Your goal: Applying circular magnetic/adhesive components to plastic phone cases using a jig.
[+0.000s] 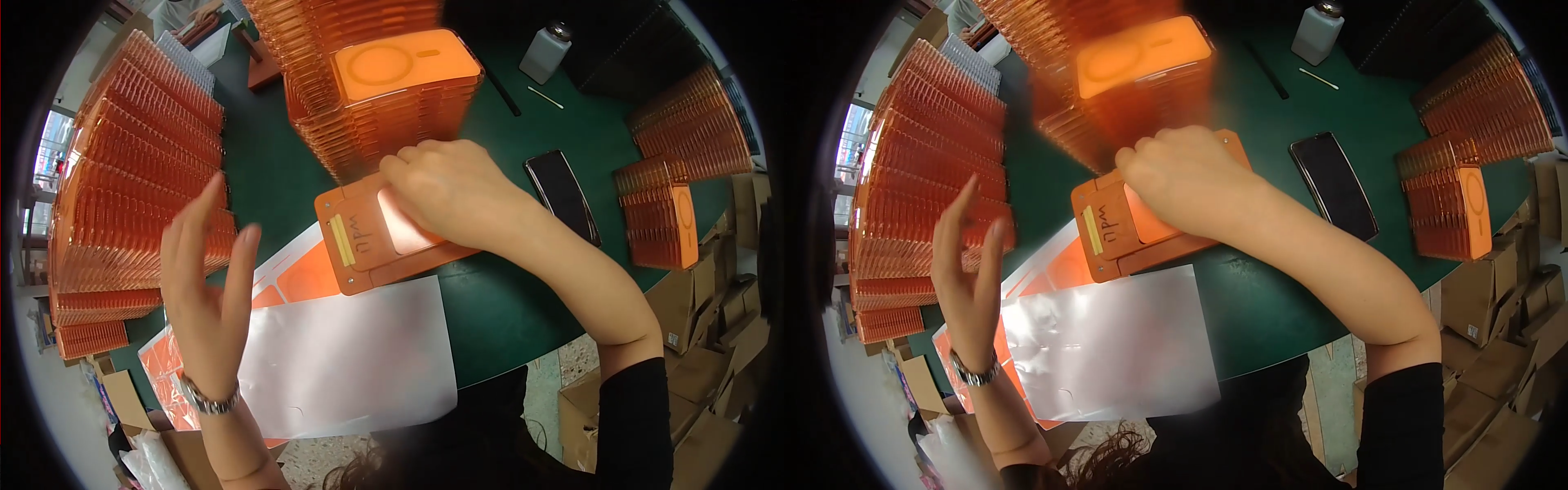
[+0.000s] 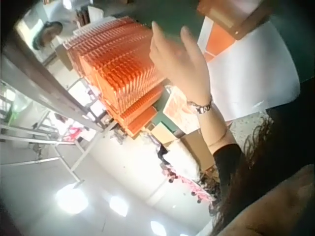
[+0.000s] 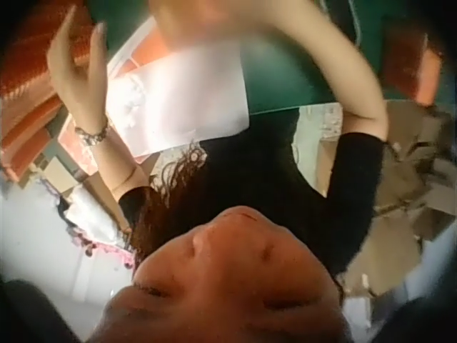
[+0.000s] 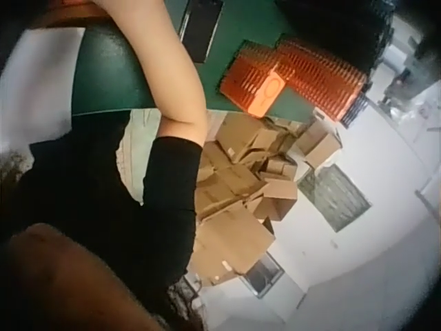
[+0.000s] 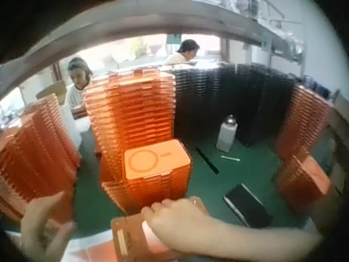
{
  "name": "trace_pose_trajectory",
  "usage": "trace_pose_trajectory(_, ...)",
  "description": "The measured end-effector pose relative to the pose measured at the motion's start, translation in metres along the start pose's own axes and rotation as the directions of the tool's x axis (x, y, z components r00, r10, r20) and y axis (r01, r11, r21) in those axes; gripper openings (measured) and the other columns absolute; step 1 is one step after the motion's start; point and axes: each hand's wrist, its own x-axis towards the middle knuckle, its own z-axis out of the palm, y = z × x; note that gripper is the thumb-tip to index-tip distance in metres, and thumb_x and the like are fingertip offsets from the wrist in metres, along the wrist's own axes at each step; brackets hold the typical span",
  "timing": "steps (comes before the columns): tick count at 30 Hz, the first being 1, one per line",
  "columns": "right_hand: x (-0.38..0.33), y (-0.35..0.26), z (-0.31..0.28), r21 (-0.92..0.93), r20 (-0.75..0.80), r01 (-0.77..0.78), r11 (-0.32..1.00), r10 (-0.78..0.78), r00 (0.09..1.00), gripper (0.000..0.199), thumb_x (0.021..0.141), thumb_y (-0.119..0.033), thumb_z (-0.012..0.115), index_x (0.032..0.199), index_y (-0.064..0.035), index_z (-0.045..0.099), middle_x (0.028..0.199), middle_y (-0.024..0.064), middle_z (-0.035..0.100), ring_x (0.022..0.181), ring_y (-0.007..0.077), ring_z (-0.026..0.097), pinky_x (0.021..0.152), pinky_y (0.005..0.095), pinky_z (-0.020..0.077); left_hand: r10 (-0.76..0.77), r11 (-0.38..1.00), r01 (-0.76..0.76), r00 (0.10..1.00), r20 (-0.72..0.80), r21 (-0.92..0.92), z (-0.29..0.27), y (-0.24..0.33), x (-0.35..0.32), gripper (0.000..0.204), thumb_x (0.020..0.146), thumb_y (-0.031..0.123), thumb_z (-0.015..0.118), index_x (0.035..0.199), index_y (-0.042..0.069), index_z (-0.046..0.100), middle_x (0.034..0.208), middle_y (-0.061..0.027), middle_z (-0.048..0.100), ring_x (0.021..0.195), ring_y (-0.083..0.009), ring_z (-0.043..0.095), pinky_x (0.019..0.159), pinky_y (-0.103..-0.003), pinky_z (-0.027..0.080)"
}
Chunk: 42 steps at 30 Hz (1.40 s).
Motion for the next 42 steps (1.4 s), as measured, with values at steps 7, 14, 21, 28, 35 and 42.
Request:
trace_pose_trajectory(7, -0.01, -0.003, -0.005, -0.018, -0.104, 0.022, 1.0, -0.024, 0.994, 0.006, 0.079, -0.005, 0.065, 0.082, -0.0013, 0.062, 0.074, 0.0131, 0.066, 0.076, 0.0292, 0.069, 0.064, 0.0389, 0.0563, 0.345, 0.932, -0.352, 0.935, -0.083, -0.089, 0.048, 0.014, 0.078, 0.039, 0.09, 0.021, 0.075, 0.125, 0.008, 0.066, 0.123, -0.0143, 0.065, 0.116, -0.0325, 0.057, 0.099, -0.042, 0.045)
trace_pose_trajectory(14, -0.037, 0.021, -0.046, 0.599, -0.116, -0.235, 0.765, 0.374, 0.92, 0.015, 0.092, -0.01, 0.059, 0.096, 0.0018, 0.067, 0.09, 0.0139, 0.072, 0.082, 0.0285, 0.069, 0.072, 0.0353, 0.0543, 0.251, 0.957, -0.248, 0.968, -0.003, -0.15, 0.057, 0.006, 0.087, 0.019, 0.091, 0.022, 0.074, 0.105, 0.01, 0.075, 0.125, -0.013, 0.064, 0.133, -0.0323, 0.05, 0.107, -0.046, 0.041)
trace_pose_trajectory(21, -0.105, 0.055, -0.041, 0.847, -0.008, -0.356, 0.394, 0.68, 0.733, 0.02, 0.101, -0.015, 0.059, 0.108, 0.0023, 0.067, 0.093, 0.0034, 0.068, 0.086, 0.0095, 0.063, 0.079, 0.024, 0.0501, 0.074, 0.754, -0.018, 0.996, 0.057, -0.657, 0.04, 0.007, 0.044, 0.014, 0.093, 0.011, 0.07, 0.095, -0.003, 0.068, 0.152, -0.0224, 0.048, 0.146, -0.0313, 0.041, 0.118, -0.047, 0.032)
trace_pose_trajectory(28, -0.1, 0.045, -0.017, 0.832, 0.146, -0.466, 0.301, 0.691, 0.708, 0.031, 0.103, -0.026, 0.059, 0.113, 0.0018, 0.068, 0.099, 0.0069, 0.071, 0.092, 0.0131, 0.065, 0.085, 0.0281, 0.0513, 0.015, 0.857, 0.08, 0.984, 0.18, -0.51, 0.084, 0.002, -0.054, 0.013, 0.084, 0.01, 0.078, 0.094, 0.006, 0.07, 0.156, -0.0239, 0.041, 0.146, -0.0402, 0.038, 0.119, -0.053, 0.03)
trace_pose_trajectory(35, -0.084, 0.047, -0.007, 0.833, 0.235, -0.511, 0.213, 0.699, 0.675, 0.048, 0.1, -0.039, 0.063, 0.11, 0.0083, 0.068, 0.095, 0.0126, 0.072, 0.09, 0.0157, 0.066, 0.084, 0.0284, 0.0524, 0.132, 0.914, -0.045, 0.973, 0.191, -0.403, 0.094, 0.016, -0.04, 0.04, 0.082, 0.011, 0.08, 0.12, 0.01, 0.068, 0.157, -0.0202, 0.042, 0.147, -0.04, 0.036, 0.119, -0.051, 0.031)
trace_pose_trajectory(42, -0.072, 0.055, -0.002, 0.76, 0.426, -0.642, 0.101, 0.669, 0.609, 0.049, 0.094, -0.045, 0.069, 0.094, 0.0034, 0.066, 0.083, 0.0095, 0.066, 0.077, 0.0134, 0.06, 0.071, 0.0261, 0.0492, 0.121, 0.911, -0.034, 0.975, 0.187, -0.412, 0.094, 0.013, -0.046, 0.075, 0.088, 0.018, 0.076, 0.154, 0.009, 0.041, 0.155, -0.0182, 0.044, 0.145, -0.0353, 0.038, 0.116, -0.045, 0.036)
